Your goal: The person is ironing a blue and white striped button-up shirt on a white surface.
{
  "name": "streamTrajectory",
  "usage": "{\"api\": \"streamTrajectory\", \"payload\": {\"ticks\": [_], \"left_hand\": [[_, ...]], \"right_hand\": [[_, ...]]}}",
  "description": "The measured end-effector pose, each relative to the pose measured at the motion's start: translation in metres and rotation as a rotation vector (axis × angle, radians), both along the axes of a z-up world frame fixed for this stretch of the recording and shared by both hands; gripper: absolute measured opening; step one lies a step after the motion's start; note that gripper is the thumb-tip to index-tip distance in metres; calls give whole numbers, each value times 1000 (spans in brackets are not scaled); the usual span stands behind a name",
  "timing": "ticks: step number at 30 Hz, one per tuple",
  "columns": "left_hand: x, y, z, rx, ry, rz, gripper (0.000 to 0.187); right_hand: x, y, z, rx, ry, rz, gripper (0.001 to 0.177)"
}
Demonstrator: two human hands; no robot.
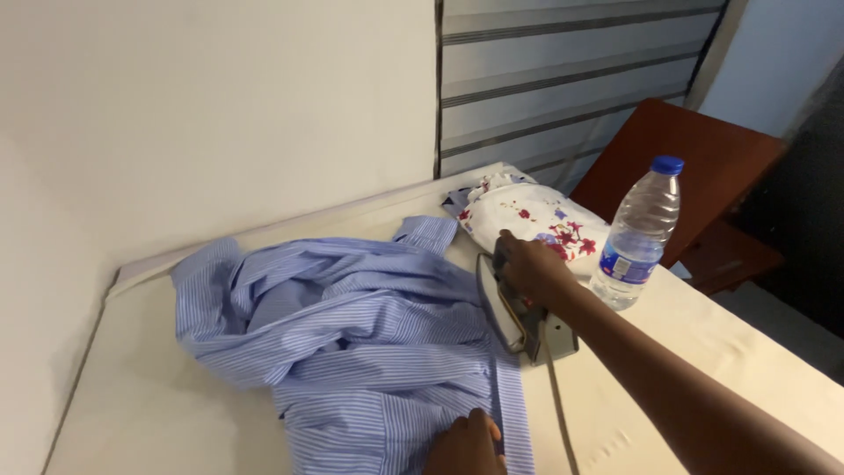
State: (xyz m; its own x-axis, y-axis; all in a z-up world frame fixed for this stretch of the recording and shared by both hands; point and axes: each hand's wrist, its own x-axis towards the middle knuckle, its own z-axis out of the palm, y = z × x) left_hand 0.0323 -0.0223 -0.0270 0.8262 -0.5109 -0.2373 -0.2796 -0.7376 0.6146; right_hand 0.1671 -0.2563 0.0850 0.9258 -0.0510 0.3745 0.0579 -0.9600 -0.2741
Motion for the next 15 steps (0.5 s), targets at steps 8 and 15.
{"api": "streamTrajectory", "payload": {"ticks": [8,15], "left_hand": [[-8,-16,7,9,-322,70,12],[31,-43,-2,-488,-787,-620,8]], "right_hand": [[-87,11,32,137,297,-82,60],[-202,-4,91,237,672,-317,74]]}}
